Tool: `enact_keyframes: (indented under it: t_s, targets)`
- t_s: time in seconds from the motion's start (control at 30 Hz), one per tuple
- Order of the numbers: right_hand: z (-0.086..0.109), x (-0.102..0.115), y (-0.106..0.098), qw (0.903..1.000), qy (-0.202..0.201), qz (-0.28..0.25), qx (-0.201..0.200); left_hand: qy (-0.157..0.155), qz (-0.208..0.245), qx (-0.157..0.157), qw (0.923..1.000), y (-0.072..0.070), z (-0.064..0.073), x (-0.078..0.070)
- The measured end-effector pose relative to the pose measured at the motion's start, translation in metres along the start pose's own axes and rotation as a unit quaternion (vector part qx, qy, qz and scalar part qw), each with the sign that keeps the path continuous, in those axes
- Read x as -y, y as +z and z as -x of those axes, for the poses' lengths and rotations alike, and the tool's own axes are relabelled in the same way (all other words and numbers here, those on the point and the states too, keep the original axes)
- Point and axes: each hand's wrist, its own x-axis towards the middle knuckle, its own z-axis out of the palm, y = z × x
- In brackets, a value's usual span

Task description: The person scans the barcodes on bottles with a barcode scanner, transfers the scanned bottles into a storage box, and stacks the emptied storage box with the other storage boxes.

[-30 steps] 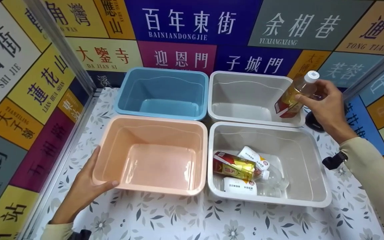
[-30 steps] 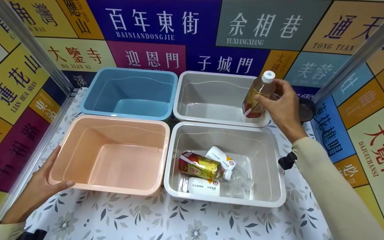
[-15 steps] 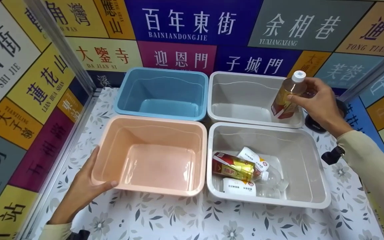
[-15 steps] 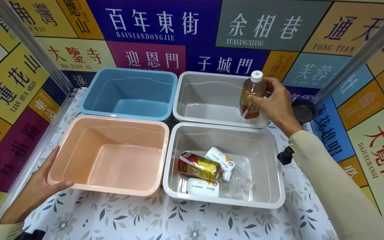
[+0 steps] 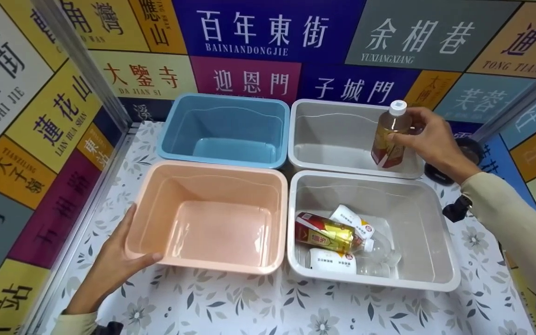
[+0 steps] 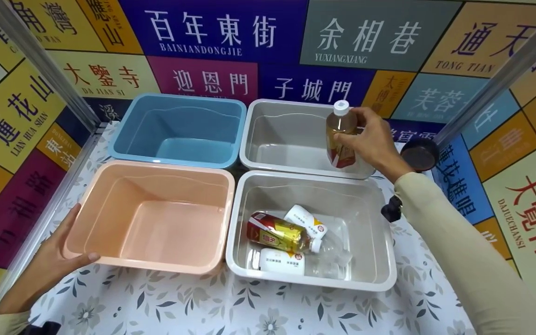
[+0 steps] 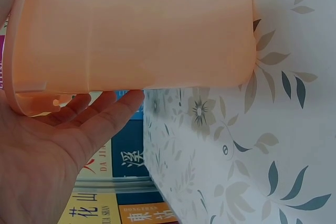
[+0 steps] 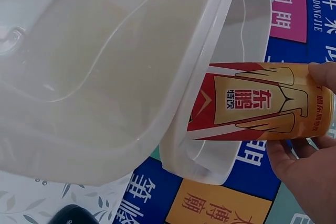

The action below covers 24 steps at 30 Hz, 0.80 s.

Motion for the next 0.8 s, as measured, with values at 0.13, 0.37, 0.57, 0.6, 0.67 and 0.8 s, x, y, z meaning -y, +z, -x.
enact_keyframes:
  t_s: [0.13,0.37,0.57,0.6,0.67,0.8]
  targets:
    - [-0.002,-0.001,0.004,0.9998,-0.001,-0.005,0.022,-0.008,0.004,0.002,1.0000,0.000,0.000,0.000]
    - [-0.006,-0.007,0.012,0.9975,-0.018,0.000,0.068,-0.012,0.002,0.005,0.9999,-0.002,-0.001,0.000]
    - [-0.012,-0.008,0.021,0.9941,-0.013,0.014,0.107,-0.015,0.005,0.006,0.9999,-0.002,-0.001,-0.001]
    - [-0.012,-0.008,0.022,0.9935,-0.012,0.016,0.112,-0.014,0.005,0.005,0.9999,-0.002,-0.001,-0.001]
    - [-0.013,-0.008,0.025,0.9926,-0.011,0.018,0.120,-0.012,0.007,0.005,0.9999,-0.001,-0.001,-0.001]
    - [-0.015,-0.009,0.030,0.9913,-0.016,0.020,0.129,-0.012,0.010,0.006,0.9999,-0.001,0.000,-0.001]
